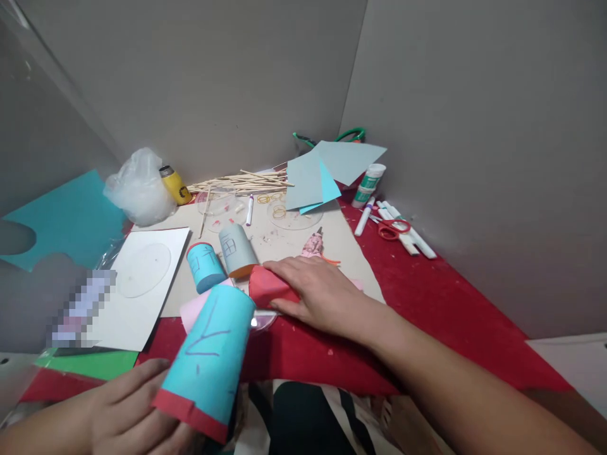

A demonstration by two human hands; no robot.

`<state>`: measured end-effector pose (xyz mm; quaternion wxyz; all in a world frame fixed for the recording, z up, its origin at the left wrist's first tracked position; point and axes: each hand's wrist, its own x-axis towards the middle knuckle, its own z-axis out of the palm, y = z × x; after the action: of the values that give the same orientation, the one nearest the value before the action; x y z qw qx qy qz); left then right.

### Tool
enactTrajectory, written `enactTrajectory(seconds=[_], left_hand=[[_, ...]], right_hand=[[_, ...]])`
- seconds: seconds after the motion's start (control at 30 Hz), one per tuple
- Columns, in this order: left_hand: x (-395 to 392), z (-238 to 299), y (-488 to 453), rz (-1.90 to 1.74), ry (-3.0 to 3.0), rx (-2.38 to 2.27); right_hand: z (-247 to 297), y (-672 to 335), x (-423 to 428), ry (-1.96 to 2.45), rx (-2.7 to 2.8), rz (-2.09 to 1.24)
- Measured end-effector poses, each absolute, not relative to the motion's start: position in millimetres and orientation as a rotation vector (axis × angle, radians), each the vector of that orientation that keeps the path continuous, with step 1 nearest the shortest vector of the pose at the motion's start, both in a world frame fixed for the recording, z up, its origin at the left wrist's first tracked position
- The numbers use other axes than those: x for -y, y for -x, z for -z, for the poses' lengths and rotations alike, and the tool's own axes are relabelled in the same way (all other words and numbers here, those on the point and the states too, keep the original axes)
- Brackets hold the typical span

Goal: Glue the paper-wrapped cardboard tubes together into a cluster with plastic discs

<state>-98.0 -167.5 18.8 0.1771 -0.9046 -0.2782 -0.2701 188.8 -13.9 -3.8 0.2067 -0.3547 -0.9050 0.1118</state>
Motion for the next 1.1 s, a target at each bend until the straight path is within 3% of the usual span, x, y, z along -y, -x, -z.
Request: enactTrajectory(seconds=[0.17, 0.53, 0.77, 0.9, 1.1], left_hand=[[135.5, -6.4, 82.9, 0.762, 2.583, 0.304], [131.1, 3.7, 79.1, 0.478, 2.683, 0.34], [129.5, -7.6, 95.0, 0.724, 2.672, 0.119], [117.4, -12.3, 117.6, 0.82, 2.574, 0.261], [92.1, 0.4, 138.2, 0.53, 2.54, 0.63]], right_hand=[[7.0, -189.8, 12.7, 1.012, 2.525, -0.298], [6.9, -187.0, 16.1, 0.977, 2.506, -0.254], [8.4, -189.3, 16.3, 0.906, 2.484, -0.224], [6.0, -189.9, 18.2, 0.864, 2.472, -0.186], [6.5, -188.7, 19.7, 0.841, 2.473, -0.184]])
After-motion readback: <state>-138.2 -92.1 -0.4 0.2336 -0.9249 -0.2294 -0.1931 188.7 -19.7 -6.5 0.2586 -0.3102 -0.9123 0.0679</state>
